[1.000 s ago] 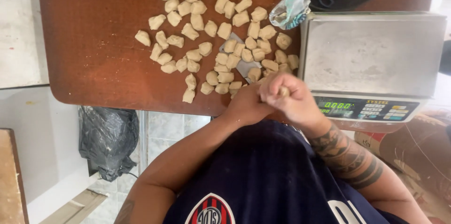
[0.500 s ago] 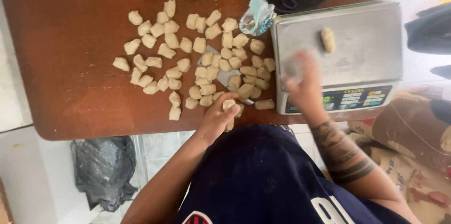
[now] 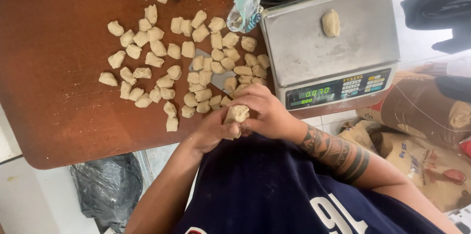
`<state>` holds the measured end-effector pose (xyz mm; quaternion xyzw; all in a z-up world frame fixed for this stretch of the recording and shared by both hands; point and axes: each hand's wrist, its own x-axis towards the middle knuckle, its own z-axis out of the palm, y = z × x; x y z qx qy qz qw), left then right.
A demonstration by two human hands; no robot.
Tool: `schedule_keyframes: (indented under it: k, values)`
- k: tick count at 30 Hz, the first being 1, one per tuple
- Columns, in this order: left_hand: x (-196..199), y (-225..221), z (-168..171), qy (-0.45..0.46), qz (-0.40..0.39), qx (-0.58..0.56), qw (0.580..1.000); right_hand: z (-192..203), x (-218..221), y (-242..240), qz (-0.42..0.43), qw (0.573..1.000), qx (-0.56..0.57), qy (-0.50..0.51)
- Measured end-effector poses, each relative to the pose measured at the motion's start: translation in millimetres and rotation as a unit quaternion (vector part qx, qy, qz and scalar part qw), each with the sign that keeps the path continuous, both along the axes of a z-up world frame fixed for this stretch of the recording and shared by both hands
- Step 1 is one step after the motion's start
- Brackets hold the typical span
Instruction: Portion dough by weighing pieces on a scale and rolling them on a table
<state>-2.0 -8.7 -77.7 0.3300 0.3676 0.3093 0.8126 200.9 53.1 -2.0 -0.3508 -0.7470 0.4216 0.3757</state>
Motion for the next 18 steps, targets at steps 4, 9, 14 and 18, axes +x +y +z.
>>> schedule_keyframes:
  k: [4,9,14,18]
  values:
    - [13,11,38,-0.025,0.011,0.015,1.0,23,-4,4,0.045,0.991,-0.092,0.089]
    - [35,29,74,0.028,0.081,0.068,0.994,31,-6,6,0.07,0.948,-0.219,0.221]
    - [38,36,89,0.081,0.071,0.064,0.992,18,-4,8,0.045,0.9,-0.299,0.314]
    - [43,22,72,0.131,0.101,0.019,0.986,16,-9,9,0.052,0.866,-0.312,0.388]
